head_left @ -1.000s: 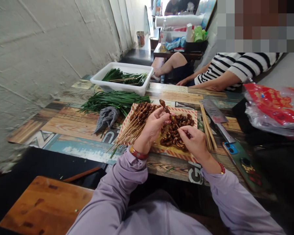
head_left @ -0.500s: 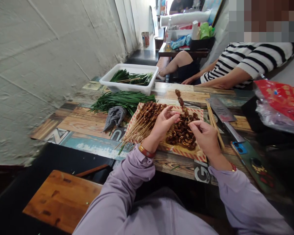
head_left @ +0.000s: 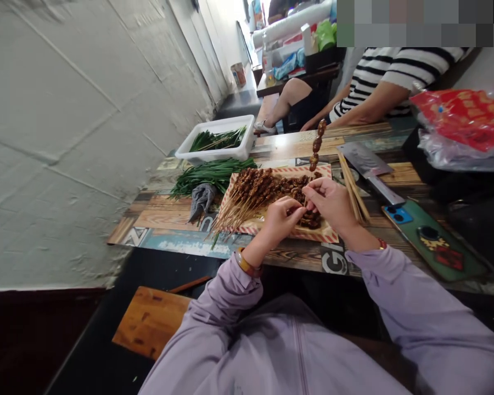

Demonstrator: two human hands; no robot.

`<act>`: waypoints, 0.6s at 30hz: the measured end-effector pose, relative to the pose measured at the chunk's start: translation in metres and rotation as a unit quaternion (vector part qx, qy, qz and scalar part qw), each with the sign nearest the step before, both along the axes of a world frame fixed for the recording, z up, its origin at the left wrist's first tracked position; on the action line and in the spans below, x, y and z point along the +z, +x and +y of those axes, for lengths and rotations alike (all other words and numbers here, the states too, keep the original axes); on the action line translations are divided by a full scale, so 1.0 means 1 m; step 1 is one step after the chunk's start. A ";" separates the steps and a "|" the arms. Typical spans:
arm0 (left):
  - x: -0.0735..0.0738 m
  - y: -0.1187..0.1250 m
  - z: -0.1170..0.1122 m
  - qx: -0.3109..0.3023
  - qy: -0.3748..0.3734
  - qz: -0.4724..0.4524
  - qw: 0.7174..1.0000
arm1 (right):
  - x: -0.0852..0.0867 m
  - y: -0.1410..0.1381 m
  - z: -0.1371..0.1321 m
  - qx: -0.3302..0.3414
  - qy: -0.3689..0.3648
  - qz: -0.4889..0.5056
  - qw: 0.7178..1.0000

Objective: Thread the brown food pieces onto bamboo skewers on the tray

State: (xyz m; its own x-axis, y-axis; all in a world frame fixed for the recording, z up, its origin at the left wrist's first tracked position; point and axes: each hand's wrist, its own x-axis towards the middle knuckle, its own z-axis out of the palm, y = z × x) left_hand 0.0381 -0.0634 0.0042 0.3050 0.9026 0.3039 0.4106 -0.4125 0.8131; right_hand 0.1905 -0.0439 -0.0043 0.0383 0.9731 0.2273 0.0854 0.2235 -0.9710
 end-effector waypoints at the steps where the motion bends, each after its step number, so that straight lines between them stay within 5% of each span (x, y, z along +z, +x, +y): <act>1: 0.001 0.001 -0.002 0.004 -0.001 -0.002 1.000 | 0.002 -0.001 -0.001 0.007 -0.003 0.005 1.000; 9: 0.011 -0.004 -0.013 0.046 0.005 -0.031 0.998 | -0.001 -0.003 0.001 0.032 0.028 0.014 0.999; 14: 0.019 -0.050 -0.013 0.142 0.048 0.037 0.988 | -0.004 -0.003 0.004 0.057 0.019 0.030 0.998; 18: 0.024 -0.091 -0.012 0.248 0.128 0.140 0.950 | -0.003 -0.002 0.005 0.051 0.022 0.025 0.998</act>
